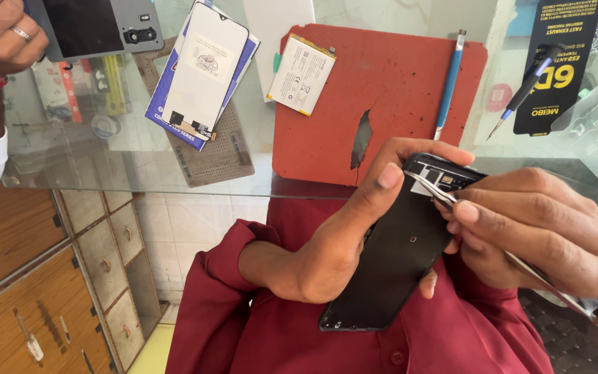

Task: The person uses tweezers and a spudger to carefully remove small internal components from the back of a disassembled smartphone. They work on the camera module area, lifting and extracting parts while holding the device steady.

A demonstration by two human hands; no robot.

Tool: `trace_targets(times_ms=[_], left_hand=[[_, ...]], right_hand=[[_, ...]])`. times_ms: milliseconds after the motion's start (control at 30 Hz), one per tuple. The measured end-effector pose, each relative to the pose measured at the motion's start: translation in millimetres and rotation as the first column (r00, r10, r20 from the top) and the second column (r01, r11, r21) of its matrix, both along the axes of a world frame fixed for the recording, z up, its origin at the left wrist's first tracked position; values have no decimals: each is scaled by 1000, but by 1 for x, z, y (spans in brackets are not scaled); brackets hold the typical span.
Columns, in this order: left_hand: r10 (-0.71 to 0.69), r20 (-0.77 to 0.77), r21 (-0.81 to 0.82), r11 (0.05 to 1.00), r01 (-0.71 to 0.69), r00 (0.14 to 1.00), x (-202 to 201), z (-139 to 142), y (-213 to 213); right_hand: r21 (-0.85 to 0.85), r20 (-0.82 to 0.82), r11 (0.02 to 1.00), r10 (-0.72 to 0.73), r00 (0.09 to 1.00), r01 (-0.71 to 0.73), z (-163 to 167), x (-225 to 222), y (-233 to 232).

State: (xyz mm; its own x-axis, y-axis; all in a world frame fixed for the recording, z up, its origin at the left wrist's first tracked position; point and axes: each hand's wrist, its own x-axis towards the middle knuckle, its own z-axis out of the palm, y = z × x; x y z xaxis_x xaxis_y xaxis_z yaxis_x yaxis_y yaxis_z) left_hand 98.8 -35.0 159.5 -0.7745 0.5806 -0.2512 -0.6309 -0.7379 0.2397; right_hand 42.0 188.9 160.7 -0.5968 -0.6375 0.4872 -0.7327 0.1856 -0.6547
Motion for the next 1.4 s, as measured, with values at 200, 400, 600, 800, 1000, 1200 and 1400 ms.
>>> trace_targets(times_ms=[200, 400, 600, 800, 1000, 1200, 1400], left_hand=[[-3, 5, -1, 1000, 3, 1000, 0, -1, 1], [-6, 0, -2, 1000, 6, 1000, 1, -1, 0], [-1, -26, -43, 999, -1, 1000, -1, 5, -1], [-18, -90, -95, 995, 9, 996, 3, 12, -8], [-15, -160, -126, 992, -5, 987, 7, 12, -9], [-10, -144, -174, 985, -15, 989, 12, 16, -8], [3, -193, -201, 979, -43, 981, 14, 16, -9]], right_hand=[[-65, 1, 997, -37, 999, 37, -5, 2, -2], [-87, -12, 995, -53, 999, 51, -9, 4, -3], [-140, -131, 985, -122, 984, 104, -6, 5, -17], [-113, -318, 990, -120, 940, 88, -2, 3, -23], [-134, -318, 989, -104, 942, 64, -10, 6, -24], [-32, -387, 997, -83, 918, 77, -2, 14, -20], [56, -451, 991, -81, 889, 119, 5, 24, -17]])
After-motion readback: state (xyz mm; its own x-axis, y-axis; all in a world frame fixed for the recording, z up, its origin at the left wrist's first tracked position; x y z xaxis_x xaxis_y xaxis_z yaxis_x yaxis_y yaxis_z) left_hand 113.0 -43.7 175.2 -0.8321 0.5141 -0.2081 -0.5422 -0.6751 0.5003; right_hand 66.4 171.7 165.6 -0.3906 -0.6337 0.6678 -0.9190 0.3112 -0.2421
